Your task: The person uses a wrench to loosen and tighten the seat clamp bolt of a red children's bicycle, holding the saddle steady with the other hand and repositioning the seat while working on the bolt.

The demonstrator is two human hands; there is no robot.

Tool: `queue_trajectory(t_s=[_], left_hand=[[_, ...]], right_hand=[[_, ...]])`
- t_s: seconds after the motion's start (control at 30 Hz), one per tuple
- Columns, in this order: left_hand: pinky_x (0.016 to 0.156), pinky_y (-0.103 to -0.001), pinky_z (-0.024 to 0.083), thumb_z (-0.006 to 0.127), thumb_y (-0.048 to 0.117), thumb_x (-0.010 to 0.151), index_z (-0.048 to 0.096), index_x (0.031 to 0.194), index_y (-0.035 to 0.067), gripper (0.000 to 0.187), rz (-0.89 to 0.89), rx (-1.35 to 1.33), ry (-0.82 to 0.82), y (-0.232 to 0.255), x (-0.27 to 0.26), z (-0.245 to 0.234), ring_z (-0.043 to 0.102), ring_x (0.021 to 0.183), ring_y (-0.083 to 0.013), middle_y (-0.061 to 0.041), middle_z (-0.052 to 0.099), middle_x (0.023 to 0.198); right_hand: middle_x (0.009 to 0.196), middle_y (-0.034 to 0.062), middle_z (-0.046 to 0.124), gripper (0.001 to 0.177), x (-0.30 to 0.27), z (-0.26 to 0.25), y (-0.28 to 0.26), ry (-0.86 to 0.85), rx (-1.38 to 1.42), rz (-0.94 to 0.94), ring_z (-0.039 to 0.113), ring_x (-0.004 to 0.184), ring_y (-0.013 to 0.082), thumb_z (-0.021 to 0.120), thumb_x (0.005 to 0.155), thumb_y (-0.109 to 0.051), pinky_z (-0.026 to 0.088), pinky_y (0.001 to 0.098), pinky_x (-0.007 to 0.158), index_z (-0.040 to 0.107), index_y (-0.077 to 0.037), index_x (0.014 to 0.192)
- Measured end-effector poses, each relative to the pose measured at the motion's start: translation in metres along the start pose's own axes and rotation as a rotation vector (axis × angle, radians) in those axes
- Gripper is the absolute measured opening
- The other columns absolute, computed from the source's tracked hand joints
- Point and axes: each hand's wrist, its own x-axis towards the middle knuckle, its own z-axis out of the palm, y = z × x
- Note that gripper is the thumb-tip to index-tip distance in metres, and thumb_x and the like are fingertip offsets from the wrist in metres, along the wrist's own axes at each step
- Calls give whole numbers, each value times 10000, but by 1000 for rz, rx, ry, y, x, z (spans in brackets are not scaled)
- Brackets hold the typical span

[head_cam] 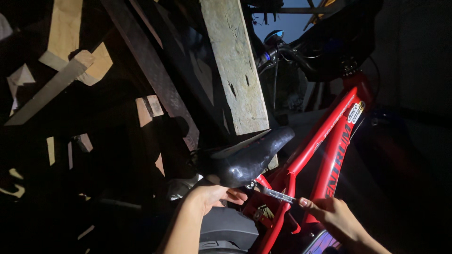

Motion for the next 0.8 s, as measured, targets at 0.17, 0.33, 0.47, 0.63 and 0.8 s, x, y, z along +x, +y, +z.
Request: queue_trajectory(t_s=[0.17, 0.33, 0.47, 0.63, 0.8], left_hand=[[1162, -565, 362, 341, 613, 998, 780, 975, 123, 658, 0, 14, -28, 1, 1, 2, 733, 1078, -168, -15, 802, 1018], [1172, -590, 341, 333, 635, 991, 781, 955, 112, 690, 7, 17, -23, -3, 6, 0, 734, 1062, -172, -20, 804, 995], [1181, -597, 324, 365, 660, 987, 771, 932, 108, 688, 0, 10, -28, -4, 10, -1, 735, 1037, -166, -18, 801, 965], [1183, -602, 319, 390, 656, 990, 760, 913, 108, 667, 11, 0, -37, -6, 13, -1, 729, 1010, -164, -11, 796, 947], [1186, -600, 310, 387, 620, 994, 757, 900, 126, 624, 28, -3, -20, -5, 10, 0, 737, 998, -165, -16, 801, 941]], right_hand=[[599, 92, 676, 719, -9, 18, 14, -28, 25, 36, 662, 618, 201, 619, 823, -668, 536, 387, 630, 761, 25, 694], [646, 109, 644, 709, -7, 24, 19, -42, 144, 56, 613, 654, 213, 667, 819, -641, 517, 397, 643, 760, 58, 756], [620, 100, 618, 703, -6, 24, 18, -11, 93, 47, 570, 644, 199, 675, 828, -643, 495, 386, 624, 762, 47, 722], [595, 85, 542, 710, -12, 21, 16, -13, 14, 19, 506, 595, 196, 658, 849, -643, 436, 402, 585, 697, 45, 679], [607, 87, 515, 749, -11, 18, 16, -36, -83, 12, 440, 617, 183, 594, 894, -661, 448, 388, 594, 697, 52, 687]])
